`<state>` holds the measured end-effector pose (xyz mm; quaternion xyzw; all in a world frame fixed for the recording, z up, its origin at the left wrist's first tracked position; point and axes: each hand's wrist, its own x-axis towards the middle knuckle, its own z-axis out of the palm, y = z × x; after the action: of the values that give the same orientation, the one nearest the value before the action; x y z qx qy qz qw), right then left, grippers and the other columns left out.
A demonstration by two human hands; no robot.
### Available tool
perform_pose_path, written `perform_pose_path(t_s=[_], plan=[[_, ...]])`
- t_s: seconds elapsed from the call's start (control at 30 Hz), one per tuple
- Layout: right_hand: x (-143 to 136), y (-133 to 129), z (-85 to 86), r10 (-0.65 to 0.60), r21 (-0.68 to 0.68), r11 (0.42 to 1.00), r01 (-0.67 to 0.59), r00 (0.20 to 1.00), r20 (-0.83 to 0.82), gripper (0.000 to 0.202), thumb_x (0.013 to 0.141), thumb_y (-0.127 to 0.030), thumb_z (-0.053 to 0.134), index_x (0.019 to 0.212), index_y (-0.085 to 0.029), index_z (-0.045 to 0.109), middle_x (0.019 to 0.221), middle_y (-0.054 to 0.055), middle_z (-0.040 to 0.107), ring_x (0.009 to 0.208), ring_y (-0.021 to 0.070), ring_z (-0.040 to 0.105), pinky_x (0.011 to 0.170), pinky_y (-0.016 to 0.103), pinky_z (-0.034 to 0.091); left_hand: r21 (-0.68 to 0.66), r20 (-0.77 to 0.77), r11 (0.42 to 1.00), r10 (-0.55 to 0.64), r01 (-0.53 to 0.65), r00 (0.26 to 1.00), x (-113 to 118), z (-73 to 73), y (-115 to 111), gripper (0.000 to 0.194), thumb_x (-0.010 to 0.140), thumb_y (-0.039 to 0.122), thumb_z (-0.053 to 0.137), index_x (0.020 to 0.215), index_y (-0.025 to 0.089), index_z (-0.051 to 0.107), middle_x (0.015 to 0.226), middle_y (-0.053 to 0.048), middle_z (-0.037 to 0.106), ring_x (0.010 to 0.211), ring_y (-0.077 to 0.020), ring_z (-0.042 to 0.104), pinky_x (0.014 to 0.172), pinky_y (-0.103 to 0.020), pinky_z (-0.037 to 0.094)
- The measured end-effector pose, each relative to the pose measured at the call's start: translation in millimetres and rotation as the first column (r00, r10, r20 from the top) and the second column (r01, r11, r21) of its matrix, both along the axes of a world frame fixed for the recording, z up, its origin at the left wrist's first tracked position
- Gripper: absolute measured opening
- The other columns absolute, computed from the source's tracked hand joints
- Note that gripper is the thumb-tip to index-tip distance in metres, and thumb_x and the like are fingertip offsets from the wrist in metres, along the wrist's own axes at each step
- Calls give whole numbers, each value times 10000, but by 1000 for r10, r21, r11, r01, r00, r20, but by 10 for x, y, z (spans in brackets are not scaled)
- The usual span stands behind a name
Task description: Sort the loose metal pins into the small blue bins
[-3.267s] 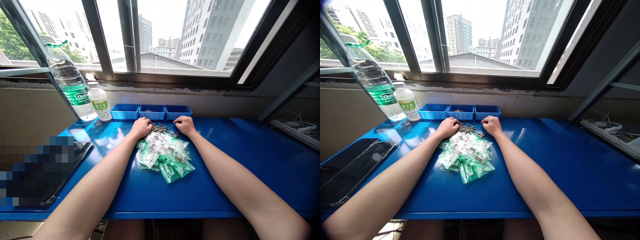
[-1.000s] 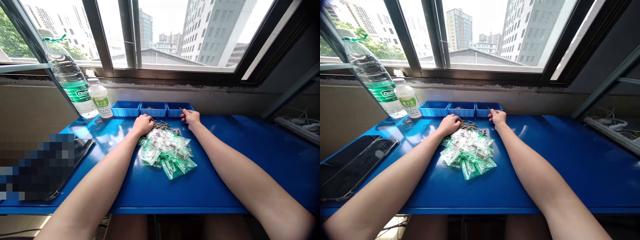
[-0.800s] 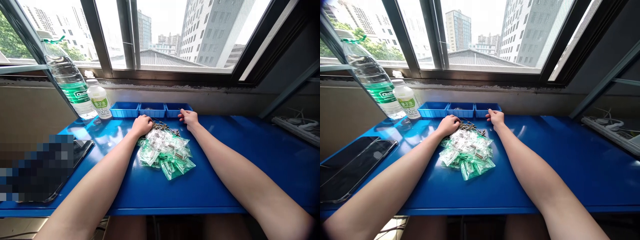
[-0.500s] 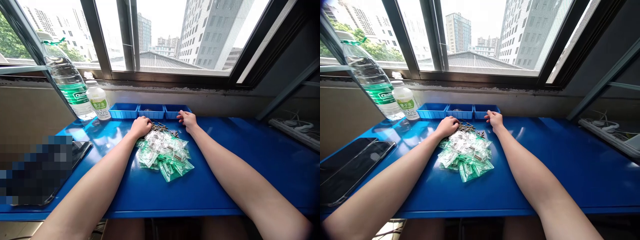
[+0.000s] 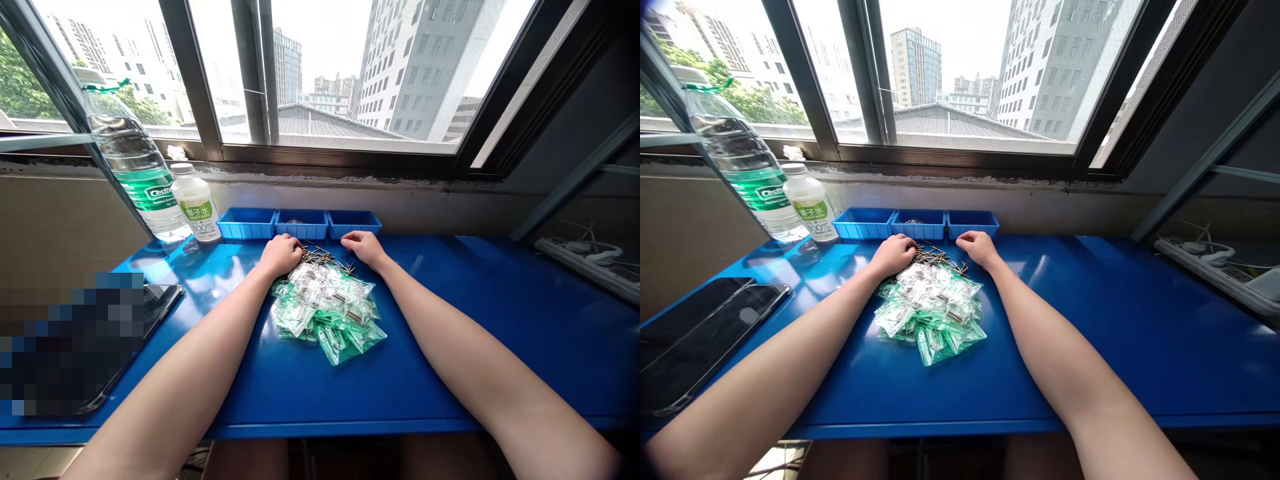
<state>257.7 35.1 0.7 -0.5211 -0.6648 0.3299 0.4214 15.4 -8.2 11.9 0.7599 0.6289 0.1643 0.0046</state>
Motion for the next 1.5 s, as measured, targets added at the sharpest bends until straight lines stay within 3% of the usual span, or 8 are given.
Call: perform_pose_path(t_s=[0.17,0.4,0.6,0.77,0.93,1.2,1.37,1.5], plan=[[-17,-96,-6,154,102,974,-204,919,364,244,718,-333,725,933,-241,795,783,-3,684,685,135,595,627,238,440,12,-1,1000,3,-3,1000,-3,-7,7,383,885,292,418,1027,205,763,1119,-93,696,1090,-275,608,966,-379,490],[-55,-78,-5,195,116,955,-273,873,447,159,762,-302,722,882,-263,820,879,17,700,710,132,624,670,243,464,14,-2,1000,-1,1,1000,-5,-13,11,386,883,292,414,1020,204,764,1114,-95,696,1084,-279,610,964,-384,493],[-33,-68,30,259,80,949,-304,900,349,108,745,-256,693,766,-206,786,814,28,735,761,160,645,718,255,479,13,-6,1000,0,0,1000,-4,-11,12,388,885,293,411,1024,204,762,1124,-92,694,1089,-277,609,963,-381,491],[-4,-67,32,217,-20,976,-216,972,87,133,717,-289,650,677,-174,703,608,1,664,580,129,568,577,243,442,2,-7,1000,-2,2,1000,0,-2,2,392,886,289,408,1035,198,759,1125,-98,691,1091,-281,607,962,-388,493],[20,-68,27,146,-55,986,-159,972,-186,207,678,-224,657,516,-182,536,683,67,723,718,163,682,679,249,506,-2,-9,1000,1,-1,1000,-1,3,1,390,890,289,409,1040,199,758,1132,-95,689,1098,-281,604,965,-383,492],[56,-41,27,140,-129,973,-190,935,-325,314,648,-213,700,544,-202,404,672,63,735,475,128,625,444,205,407,7,-5,1000,-7,7,1000,-8,-13,13,395,883,286,404,1028,193,760,1115,-98,690,1081,-284,610,951,-394,494],[-4,-7,0,59,-35,997,-74,945,-323,318,725,-370,757,618,-197,513,504,-23,587,363,62,435,383,206,321,0,-7,1000,-5,5,1000,-4,-4,8,395,888,286,406,1037,191,759,1118,-100,689,1076,-278,610,947,-385,492],[-26,-13,-9,85,-25,995,-101,931,-355,417,689,-565,769,696,-199,569,430,-68,458,362,63,359,372,220,275,-9,0,1000,0,0,1000,1,9,-4,387,892,285,409,1040,196,756,1130,-94,687,1090,-271,606,950,-376,489]])
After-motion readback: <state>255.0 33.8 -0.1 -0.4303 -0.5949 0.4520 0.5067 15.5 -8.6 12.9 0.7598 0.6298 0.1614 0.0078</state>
